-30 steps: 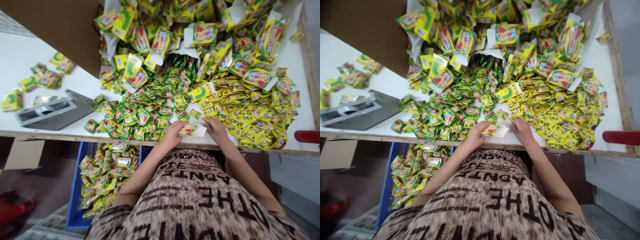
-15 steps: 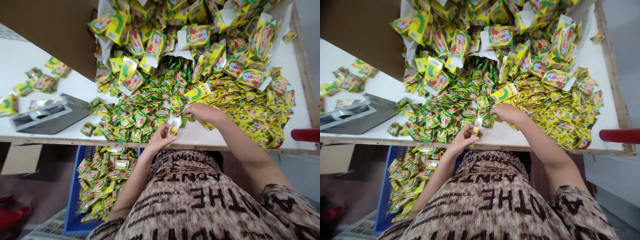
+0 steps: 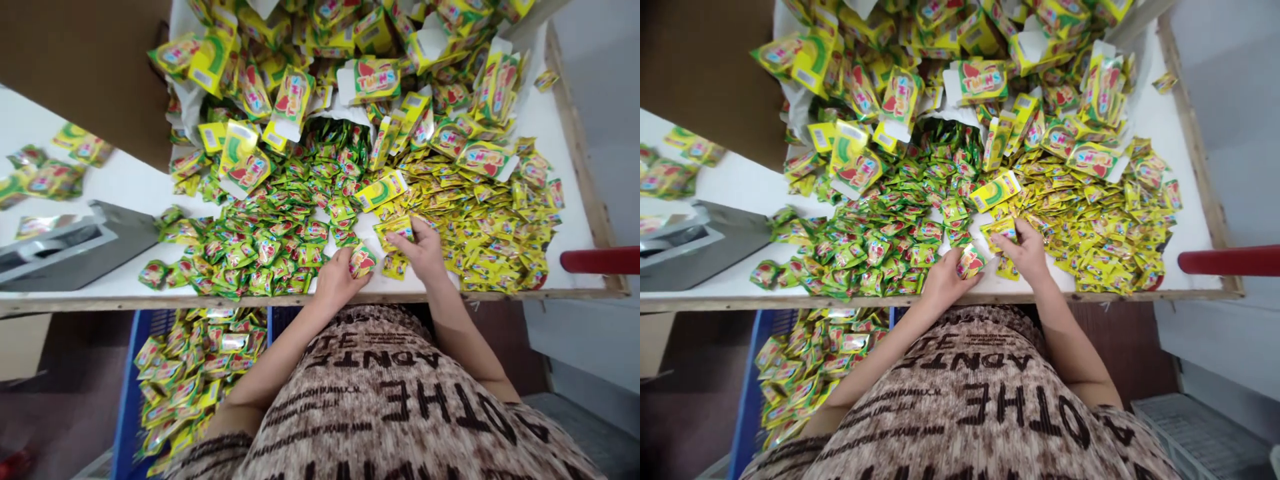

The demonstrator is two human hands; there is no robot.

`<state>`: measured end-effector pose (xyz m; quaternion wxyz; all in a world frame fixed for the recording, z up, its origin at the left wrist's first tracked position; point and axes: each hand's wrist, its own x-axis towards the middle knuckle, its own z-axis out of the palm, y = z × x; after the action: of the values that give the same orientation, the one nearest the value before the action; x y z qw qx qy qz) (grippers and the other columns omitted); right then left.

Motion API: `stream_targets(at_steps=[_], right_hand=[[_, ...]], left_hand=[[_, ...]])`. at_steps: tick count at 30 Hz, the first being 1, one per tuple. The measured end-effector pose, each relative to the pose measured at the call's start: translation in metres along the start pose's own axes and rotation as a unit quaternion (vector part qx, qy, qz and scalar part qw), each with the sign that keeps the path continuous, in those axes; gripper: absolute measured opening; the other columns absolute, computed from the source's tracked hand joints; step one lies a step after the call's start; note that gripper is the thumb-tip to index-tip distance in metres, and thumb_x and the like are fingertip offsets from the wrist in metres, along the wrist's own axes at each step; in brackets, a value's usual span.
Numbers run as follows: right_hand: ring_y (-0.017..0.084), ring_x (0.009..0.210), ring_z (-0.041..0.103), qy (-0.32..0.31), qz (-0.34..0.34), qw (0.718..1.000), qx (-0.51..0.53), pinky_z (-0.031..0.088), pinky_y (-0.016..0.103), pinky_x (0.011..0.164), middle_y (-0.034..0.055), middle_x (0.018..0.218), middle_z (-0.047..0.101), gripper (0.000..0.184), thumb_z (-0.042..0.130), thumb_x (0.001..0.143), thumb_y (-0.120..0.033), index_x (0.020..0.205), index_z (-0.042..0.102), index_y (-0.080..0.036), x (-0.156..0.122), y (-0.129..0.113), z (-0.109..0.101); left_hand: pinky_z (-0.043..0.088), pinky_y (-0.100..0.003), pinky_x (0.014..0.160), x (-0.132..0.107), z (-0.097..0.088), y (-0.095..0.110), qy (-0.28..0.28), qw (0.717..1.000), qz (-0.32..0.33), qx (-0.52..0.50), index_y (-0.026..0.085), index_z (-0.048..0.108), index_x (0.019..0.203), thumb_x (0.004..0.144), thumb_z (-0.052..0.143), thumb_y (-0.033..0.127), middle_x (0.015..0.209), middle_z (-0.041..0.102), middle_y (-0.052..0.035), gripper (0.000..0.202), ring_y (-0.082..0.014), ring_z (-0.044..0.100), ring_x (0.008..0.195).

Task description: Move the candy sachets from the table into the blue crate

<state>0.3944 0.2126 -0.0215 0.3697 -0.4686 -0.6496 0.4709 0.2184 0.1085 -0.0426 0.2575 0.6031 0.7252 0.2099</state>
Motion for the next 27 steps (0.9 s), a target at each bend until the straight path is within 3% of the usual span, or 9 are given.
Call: stream_targets(at_steps=[2,5,10,15,18,21,24,27], right_hand=[[0.016,0.073,0.056,0.028,0.023,0.999,-0.004,0.048,0.029,0.068,-0.0004,0.081,0.061,0.025,0.071,0.079,-0.043,0.086,0.061,-0.02,-0.01,0.0,0.007],[0.015,0.069,0.053,0.048,0.026,0.998,-0.029,0.046,0.028,0.065,-0.0016,0.074,0.059,0.025,0.07,0.08,-0.043,0.082,0.061,-0.019,-0.017,0.007,0.012],[0.017,0.076,0.058,0.069,0.001,0.997,-0.041,0.048,0.029,0.071,0.001,0.083,0.063,0.027,0.066,0.084,-0.044,0.094,0.061,-0.019,-0.021,0.01,0.017],[0.021,0.087,0.062,0.108,-0.074,0.983,-0.127,0.049,0.033,0.08,0.0058,0.094,0.065,0.024,0.061,0.089,-0.039,0.104,0.059,-0.02,-0.03,0.009,0.025],[0.023,0.091,0.061,0.093,-0.119,0.97,-0.19,0.048,0.035,0.084,0.0074,0.096,0.065,0.023,0.061,0.088,-0.037,0.103,0.06,-0.02,-0.036,0.008,0.026],[0.019,0.077,0.059,0.056,-0.073,0.981,-0.172,0.048,0.031,0.074,0.0036,0.084,0.064,0.023,0.063,0.087,-0.04,0.097,0.061,-0.02,-0.037,0.005,0.022],[0.017,0.068,0.055,-0.008,-0.02,0.989,-0.149,0.045,0.029,0.065,0.0009,0.074,0.061,0.022,0.064,0.085,-0.041,0.084,0.061,-0.019,-0.031,0.001,0.014],[0.019,0.073,0.056,-0.102,-0.026,0.976,-0.193,0.044,0.031,0.068,0.0032,0.077,0.061,0.018,0.067,0.082,-0.034,0.076,0.062,-0.018,-0.023,-0.003,0.005]], left_hand=[[0.051,-0.035,0.082,0.002,0.002,0.008,0.009,1.0,-0.003,-0.002,0.018,0.051,0.124,0.076,0.071,0.044,0.113,0.064,-0.011,0.058,-0.0286,0.063,0.102],[0.051,-0.036,0.087,0.003,0.006,0.01,0.033,0.999,-0.001,-0.001,0.016,0.052,0.122,0.076,0.071,0.039,0.114,0.064,-0.0118,0.054,-0.0289,0.062,0.106],[0.05,-0.036,0.091,0.0,0.014,0.002,0.056,0.997,0.044,-0.033,0.015,0.052,0.123,0.075,0.072,0.035,0.115,0.063,-0.0124,0.055,-0.0278,0.061,0.107],[0.051,-0.033,0.089,0.001,0.016,0.001,0.066,0.992,0.01,-0.105,0.018,0.055,0.119,0.068,0.078,0.036,0.11,0.067,-0.0084,0.059,-0.0254,0.064,0.102],[0.051,-0.034,0.09,0.002,0.015,0.002,0.081,0.991,0.012,-0.109,0.017,0.056,0.118,0.068,0.077,0.033,0.111,0.067,-0.0084,0.056,-0.0251,0.063,0.103],[0.049,-0.034,0.091,0.002,0.015,0.004,0.101,0.989,0.033,-0.102,0.016,0.055,0.118,0.071,0.073,0.029,0.112,0.065,-0.0095,0.051,-0.0249,0.062,0.105],[0.048,-0.034,0.09,0.0,0.018,0.008,0.105,0.988,0.031,-0.112,0.017,0.055,0.116,0.072,0.074,0.029,0.11,0.064,-0.0092,0.049,-0.0243,0.061,0.103],[0.047,-0.034,0.085,-0.003,0.021,0.009,0.082,0.989,0.007,-0.119,0.017,0.056,0.111,0.074,0.074,0.034,0.107,0.063,-0.009,0.045,-0.0247,0.06,0.099]])
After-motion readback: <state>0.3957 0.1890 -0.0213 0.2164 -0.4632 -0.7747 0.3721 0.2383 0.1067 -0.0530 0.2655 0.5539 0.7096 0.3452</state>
